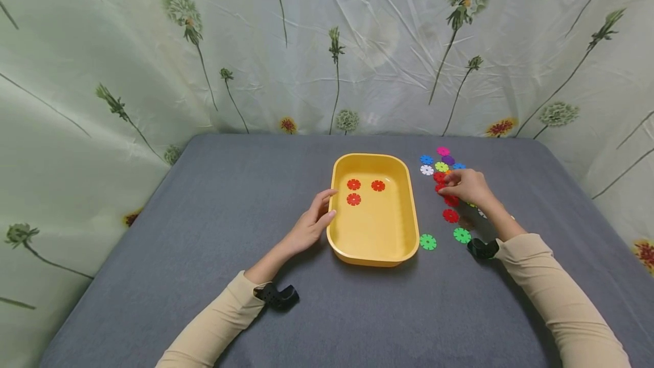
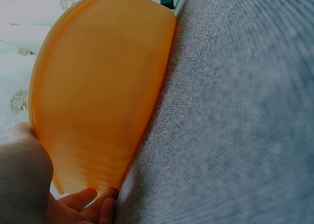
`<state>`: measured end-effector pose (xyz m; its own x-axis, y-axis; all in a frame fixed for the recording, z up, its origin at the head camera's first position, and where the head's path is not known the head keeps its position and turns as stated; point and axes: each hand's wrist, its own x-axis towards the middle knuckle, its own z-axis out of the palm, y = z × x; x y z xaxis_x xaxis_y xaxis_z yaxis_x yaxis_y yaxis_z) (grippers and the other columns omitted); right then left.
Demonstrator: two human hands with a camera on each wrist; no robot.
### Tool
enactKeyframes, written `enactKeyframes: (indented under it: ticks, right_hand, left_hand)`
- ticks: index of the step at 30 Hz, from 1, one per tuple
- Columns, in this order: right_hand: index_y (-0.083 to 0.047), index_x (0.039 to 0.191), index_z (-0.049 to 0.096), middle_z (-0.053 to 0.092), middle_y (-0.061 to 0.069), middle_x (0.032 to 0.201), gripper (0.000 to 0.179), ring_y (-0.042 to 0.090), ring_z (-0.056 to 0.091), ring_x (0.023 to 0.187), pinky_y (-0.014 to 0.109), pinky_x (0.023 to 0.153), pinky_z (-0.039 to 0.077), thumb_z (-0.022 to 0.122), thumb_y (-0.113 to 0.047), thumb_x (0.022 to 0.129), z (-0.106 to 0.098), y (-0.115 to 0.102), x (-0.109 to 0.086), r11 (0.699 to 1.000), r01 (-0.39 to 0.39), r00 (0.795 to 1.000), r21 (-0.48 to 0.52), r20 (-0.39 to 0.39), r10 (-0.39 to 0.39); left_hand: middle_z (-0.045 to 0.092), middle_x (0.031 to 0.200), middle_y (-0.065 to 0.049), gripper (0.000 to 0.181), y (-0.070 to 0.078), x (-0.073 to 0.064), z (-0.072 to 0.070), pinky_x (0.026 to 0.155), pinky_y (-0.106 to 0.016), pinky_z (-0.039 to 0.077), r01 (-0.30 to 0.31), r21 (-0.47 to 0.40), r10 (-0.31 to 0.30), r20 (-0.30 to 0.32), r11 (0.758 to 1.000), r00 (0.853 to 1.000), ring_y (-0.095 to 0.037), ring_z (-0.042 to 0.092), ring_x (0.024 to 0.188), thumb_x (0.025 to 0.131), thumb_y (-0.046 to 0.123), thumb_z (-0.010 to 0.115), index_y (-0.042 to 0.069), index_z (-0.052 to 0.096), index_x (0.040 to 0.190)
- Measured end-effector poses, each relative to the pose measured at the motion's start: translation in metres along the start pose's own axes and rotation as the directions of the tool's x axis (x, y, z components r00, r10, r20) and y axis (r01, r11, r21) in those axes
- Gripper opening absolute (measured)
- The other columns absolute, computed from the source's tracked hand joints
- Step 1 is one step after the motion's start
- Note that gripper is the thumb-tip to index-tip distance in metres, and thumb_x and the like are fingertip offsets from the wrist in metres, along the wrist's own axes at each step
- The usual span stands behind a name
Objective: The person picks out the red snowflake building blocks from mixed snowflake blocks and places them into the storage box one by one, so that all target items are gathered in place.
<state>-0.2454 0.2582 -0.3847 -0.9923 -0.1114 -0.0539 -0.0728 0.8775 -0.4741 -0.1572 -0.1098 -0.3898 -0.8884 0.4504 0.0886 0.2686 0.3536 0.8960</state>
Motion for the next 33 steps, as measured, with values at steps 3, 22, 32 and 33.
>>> enactKeyframes:
  ticks: [3, 22, 32, 33]
  right_hand:
    - [0.007, 0.098, 0.06, 0.064, 0.015, 0.082, 0.035, 0.023, 0.054, 0.077, 0.023, 0.06, 0.038, 0.071, -0.02, 0.079, 0.0005, 0.0006, 0.0006, 1.0, -0.013, 1.0, -0.002, 0.01, 0.013]
    - [0.005, 0.096, 0.058, 0.058, 0.012, 0.081, 0.033, 0.022, 0.049, 0.076, 0.024, 0.059, 0.037, 0.072, -0.02, 0.08, 0.0054, 0.0029, 0.0015, 0.998, -0.064, 0.998, 0.022, 0.012, 0.064]
    - [-0.001, 0.099, 0.058, 0.06, 0.016, 0.086, 0.027, 0.026, 0.052, 0.079, 0.025, 0.06, 0.038, 0.071, -0.018, 0.081, 0.0086, 0.0017, -0.0015, 1.0, -0.019, 0.999, 0.002, -0.033, 0.019]
    - [-0.002, 0.1, 0.058, 0.06, 0.016, 0.085, 0.028, 0.026, 0.052, 0.078, 0.026, 0.06, 0.038, 0.071, -0.018, 0.081, 0.0089, 0.0014, -0.0018, 1.0, -0.017, 0.999, -0.007, -0.037, 0.017]
  left_hand:
    - [0.037, 0.143, -0.03, 0.047, 0.0003, 0.0, 0.0, 0.105, -0.051, 0.038, 0.0, 0.002, 0.0, 0.003, 1.0, 1.0, -0.041, 0.045, 0.128, 0.099, 0.009, 0.041, 0.002, 0.023, 0.142]
    - [0.036, 0.143, -0.03, 0.047, -0.0013, 0.001, 0.0005, 0.106, -0.051, 0.037, -0.006, -0.004, 0.006, -0.002, 1.0, 1.0, -0.041, 0.044, 0.129, 0.099, 0.008, 0.041, 0.002, 0.024, 0.142]
    - [0.037, 0.143, -0.031, 0.047, -0.0003, 0.0008, 0.0005, 0.105, -0.052, 0.038, -0.011, -0.008, 0.011, 0.001, 1.0, 1.0, -0.041, 0.045, 0.128, 0.099, 0.008, 0.041, 0.0, 0.024, 0.142]
    - [0.037, 0.143, -0.031, 0.047, -0.0002, 0.0007, 0.0004, 0.105, -0.052, 0.038, -0.012, -0.006, 0.012, 0.0, 1.0, 1.0, -0.041, 0.045, 0.128, 0.099, 0.008, 0.041, 0.001, 0.024, 0.142]
